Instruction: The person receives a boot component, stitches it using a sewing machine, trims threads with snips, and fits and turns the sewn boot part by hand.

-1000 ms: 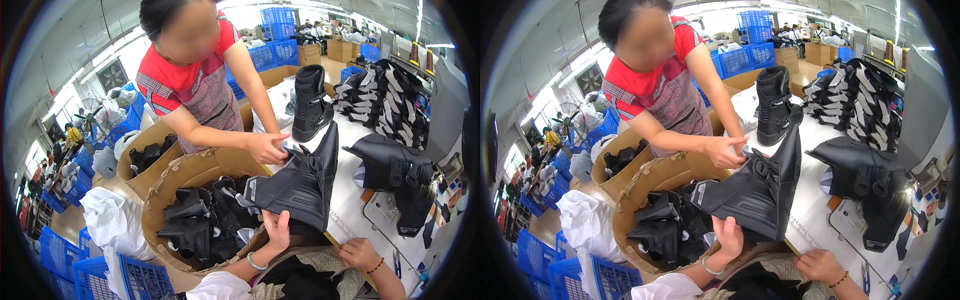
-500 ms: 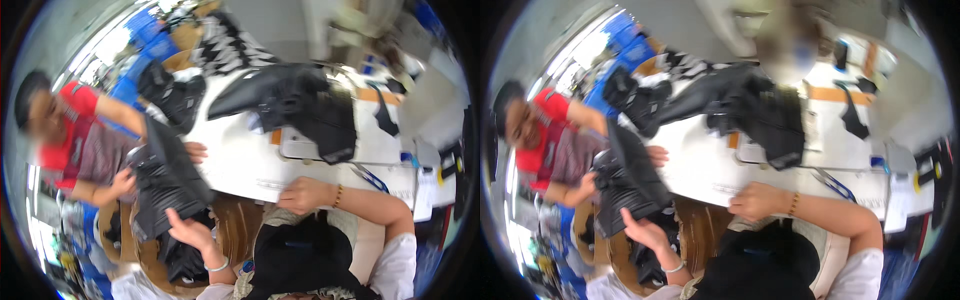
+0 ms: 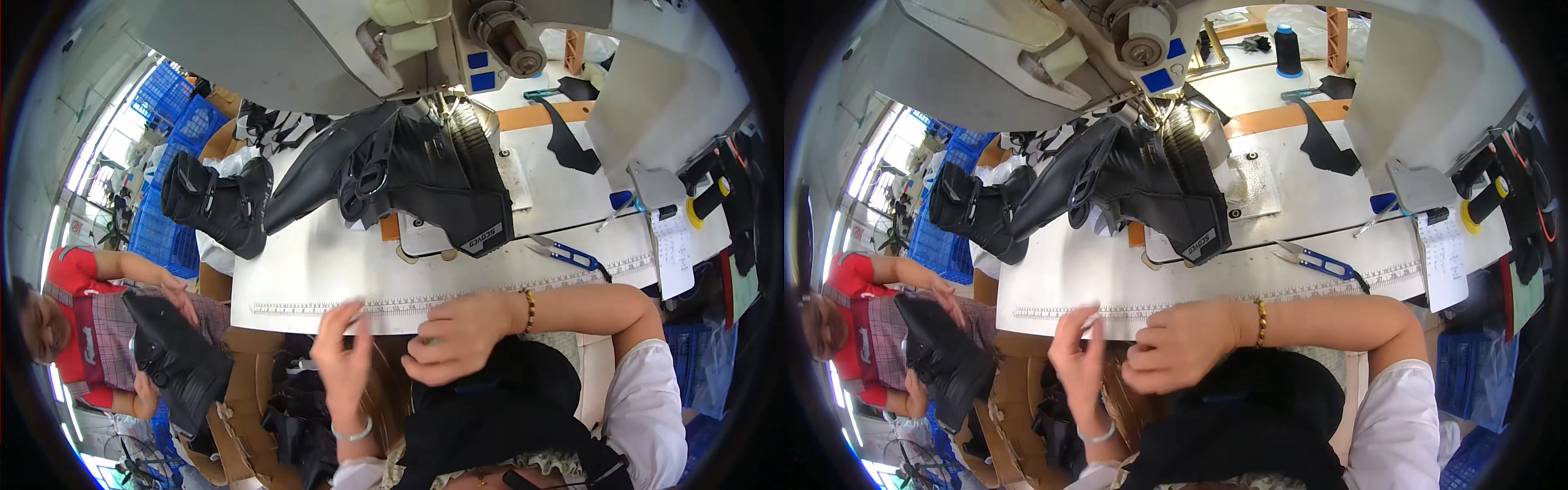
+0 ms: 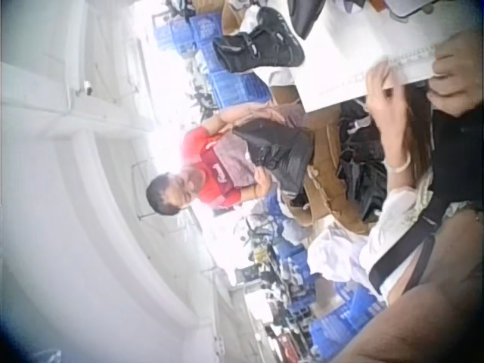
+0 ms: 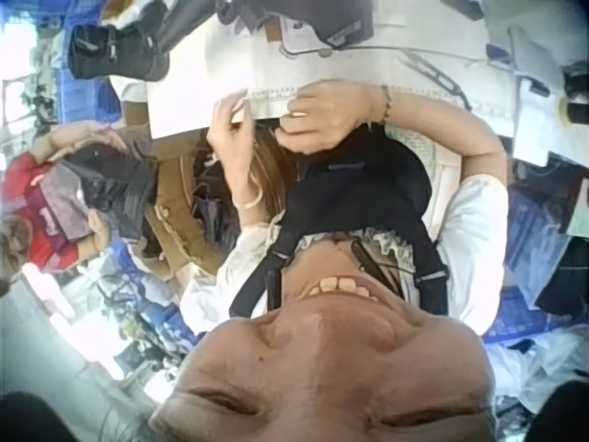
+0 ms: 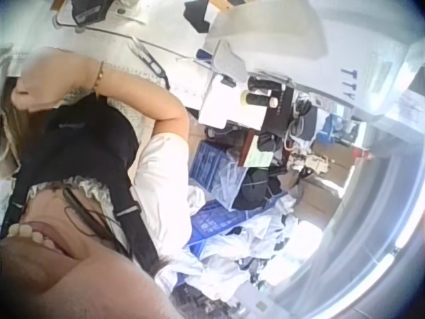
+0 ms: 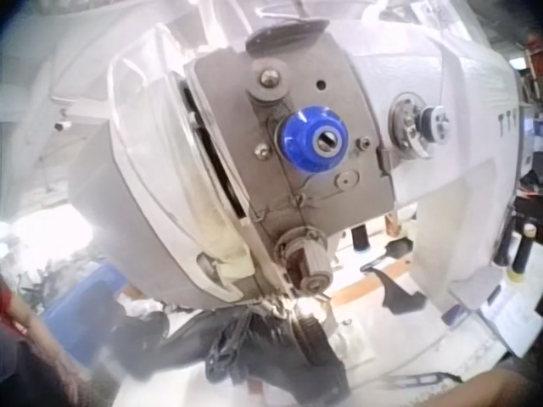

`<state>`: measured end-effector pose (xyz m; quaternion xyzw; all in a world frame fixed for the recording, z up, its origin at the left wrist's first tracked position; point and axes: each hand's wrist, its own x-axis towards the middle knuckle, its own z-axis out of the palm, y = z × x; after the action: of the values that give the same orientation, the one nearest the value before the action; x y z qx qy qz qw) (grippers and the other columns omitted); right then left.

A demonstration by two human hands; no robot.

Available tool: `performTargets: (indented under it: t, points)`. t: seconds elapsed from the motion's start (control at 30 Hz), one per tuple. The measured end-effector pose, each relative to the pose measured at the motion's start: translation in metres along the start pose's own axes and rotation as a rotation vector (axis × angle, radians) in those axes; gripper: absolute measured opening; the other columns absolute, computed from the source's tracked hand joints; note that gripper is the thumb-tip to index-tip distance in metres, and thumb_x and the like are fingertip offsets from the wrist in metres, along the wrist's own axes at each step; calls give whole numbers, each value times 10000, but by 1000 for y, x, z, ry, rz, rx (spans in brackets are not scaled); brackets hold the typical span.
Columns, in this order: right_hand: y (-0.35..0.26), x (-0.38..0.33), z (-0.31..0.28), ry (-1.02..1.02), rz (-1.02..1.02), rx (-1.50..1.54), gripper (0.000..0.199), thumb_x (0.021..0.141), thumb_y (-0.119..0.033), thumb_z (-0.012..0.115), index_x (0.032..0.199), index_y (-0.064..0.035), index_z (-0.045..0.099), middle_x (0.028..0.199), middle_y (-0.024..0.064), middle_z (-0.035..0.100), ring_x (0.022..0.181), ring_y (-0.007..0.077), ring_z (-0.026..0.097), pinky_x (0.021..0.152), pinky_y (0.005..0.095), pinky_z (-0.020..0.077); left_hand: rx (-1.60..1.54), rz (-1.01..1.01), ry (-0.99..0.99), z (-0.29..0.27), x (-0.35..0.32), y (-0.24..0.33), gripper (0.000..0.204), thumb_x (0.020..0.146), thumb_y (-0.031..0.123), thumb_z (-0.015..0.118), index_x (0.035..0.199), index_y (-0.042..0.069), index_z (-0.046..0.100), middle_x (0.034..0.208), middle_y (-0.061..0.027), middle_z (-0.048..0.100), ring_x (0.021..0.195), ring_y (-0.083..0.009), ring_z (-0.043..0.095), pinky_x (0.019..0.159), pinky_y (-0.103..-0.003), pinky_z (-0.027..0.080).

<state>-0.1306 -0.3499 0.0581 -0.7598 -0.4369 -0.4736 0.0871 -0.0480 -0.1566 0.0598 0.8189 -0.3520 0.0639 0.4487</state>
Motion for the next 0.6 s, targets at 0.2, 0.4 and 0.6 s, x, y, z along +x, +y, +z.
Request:
performTargets:
  t: [0.2, 0.4, 0.6]
  points:
    - [15, 10, -72, 377, 672, -156, 106, 813, -145, 595, 778, -77, 522, 637, 10, 437, 503, 106, 410, 431, 233, 304, 224, 796, -135, 66, 94, 29, 658, 650, -55, 673, 1247, -65, 396, 1308, -213, 397, 1213, -373, 399, 995, -411, 359]
    - [51, -5, -77, 304, 1507, 210, 205, 888, -196, 541, 815, -4, 540, 618, -10, 491, 502, 30, 422, 416, 200, 317, 219, 1038, -126, 86, 141, 39, 566, 689, -30, 540, 1242, -72, 425, 1314, -188, 396, 1230, -353, 385, 1005, -423, 368]
    - [61, -7, -63, 510, 1512, 755, 203, 917, -163, 477, 898, 18, 567, 713, -47, 552, 611, -13, 454, 511, 156, 380, 167, 1096, -144, 74, 146, 52, 455, 745, 11, 473, 1186, -100, 482, 1264, -199, 452, 1202, -343, 416, 997, -422, 379]
